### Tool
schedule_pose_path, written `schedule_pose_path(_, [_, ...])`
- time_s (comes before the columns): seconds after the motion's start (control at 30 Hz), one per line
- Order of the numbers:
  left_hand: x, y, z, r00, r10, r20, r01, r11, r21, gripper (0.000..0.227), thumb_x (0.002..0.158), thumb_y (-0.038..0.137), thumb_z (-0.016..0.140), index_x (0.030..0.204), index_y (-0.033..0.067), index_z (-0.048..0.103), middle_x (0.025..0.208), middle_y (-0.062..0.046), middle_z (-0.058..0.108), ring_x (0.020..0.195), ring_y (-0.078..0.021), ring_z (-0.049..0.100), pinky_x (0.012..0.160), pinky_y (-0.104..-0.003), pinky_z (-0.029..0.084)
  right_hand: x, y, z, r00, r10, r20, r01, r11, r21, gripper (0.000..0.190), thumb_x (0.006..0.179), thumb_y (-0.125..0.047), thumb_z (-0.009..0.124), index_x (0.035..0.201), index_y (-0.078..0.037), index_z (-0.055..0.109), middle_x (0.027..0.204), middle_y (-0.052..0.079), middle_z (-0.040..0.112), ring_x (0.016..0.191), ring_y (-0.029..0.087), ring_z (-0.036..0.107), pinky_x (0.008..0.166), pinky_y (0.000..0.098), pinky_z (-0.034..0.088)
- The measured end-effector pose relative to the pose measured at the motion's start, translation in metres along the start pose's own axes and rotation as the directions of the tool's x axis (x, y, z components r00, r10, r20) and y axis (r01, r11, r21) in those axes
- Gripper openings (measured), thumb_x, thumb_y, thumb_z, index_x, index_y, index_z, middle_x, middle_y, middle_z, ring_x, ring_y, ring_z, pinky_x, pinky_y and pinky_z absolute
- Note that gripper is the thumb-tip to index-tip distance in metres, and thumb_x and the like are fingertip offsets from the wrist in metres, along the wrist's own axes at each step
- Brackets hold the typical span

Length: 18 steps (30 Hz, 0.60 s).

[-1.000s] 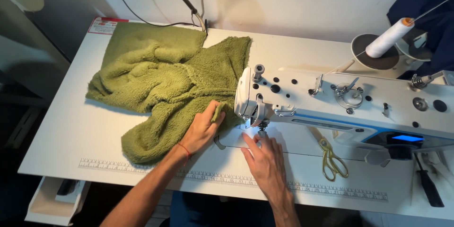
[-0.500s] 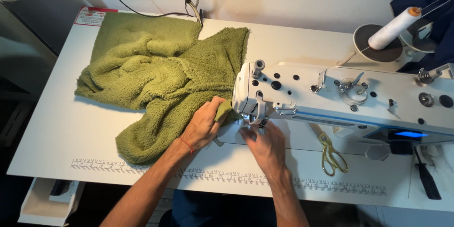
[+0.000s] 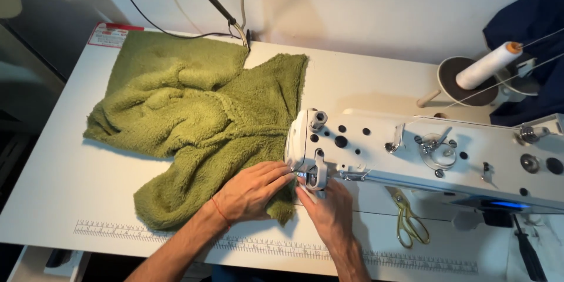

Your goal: Sewing a green textured fabric using an industrial sewing machine and inspecting a dark fabric component.

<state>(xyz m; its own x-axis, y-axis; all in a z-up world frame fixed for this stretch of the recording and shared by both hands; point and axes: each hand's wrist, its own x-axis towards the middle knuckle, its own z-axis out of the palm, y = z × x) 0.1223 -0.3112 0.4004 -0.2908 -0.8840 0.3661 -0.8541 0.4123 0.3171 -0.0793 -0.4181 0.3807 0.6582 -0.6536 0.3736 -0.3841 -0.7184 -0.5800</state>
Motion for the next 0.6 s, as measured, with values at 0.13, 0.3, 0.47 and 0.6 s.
schedule_pose_path(0.13, [-0.008,-0.007,0.017,0.999,0.036,0.038,-0.042,0.98,0.194,0.062,0.068,0.018,0.071,0.126,-0.0035,0.063,0.136,-0.018,0.064,0.131,-0.03,0.057,0.11,-0.042,0.043,-0.004,-0.002,-0.004,0.999,-0.047,0.011,0.047,0.998,-0.052,0.03,0.076,-0.021,0.086,0.104,-0.013,0.079,0.089,0.01,0.074,0.079,0.032,0.07,0.072,0.0444,0.054])
schedule_pose_path(0.3, [-0.007,-0.007,0.016,0.996,0.083,0.038,-0.09,0.967,0.238,0.056,0.073,0.018,0.069,0.124,-0.0026,0.062,0.135,-0.017,0.063,0.13,-0.0301,0.056,0.107,-0.043,0.043,-0.006,-0.005,-0.006,0.993,-0.12,0.02,0.121,0.988,-0.1,0.033,0.078,-0.019,0.085,0.109,-0.014,0.076,0.093,0.01,0.072,0.08,0.032,0.068,0.07,0.0457,0.053])
schedule_pose_path(0.47, [-0.008,0.002,0.017,0.997,0.081,0.006,-0.08,0.956,0.284,0.048,0.079,0.018,0.067,0.123,-0.0003,0.06,0.135,-0.016,0.063,0.131,-0.0292,0.056,0.103,-0.042,0.044,-0.014,-0.003,-0.002,0.984,-0.179,0.012,0.178,0.967,-0.181,0.033,0.079,-0.016,0.083,0.111,-0.014,0.075,0.095,0.011,0.07,0.08,0.032,0.068,0.07,0.0469,0.052])
schedule_pose_path(0.6, [-0.004,0.001,0.013,0.999,0.033,0.031,-0.04,0.965,0.259,0.042,0.078,0.016,0.068,0.117,0.0018,0.06,0.133,-0.013,0.064,0.13,-0.0263,0.056,0.097,-0.042,0.044,-0.012,-0.007,-0.007,0.987,-0.156,0.028,0.158,0.972,-0.171,0.03,0.081,-0.015,0.081,0.111,-0.014,0.076,0.096,0.01,0.07,0.081,0.032,0.067,0.071,0.0464,0.052])
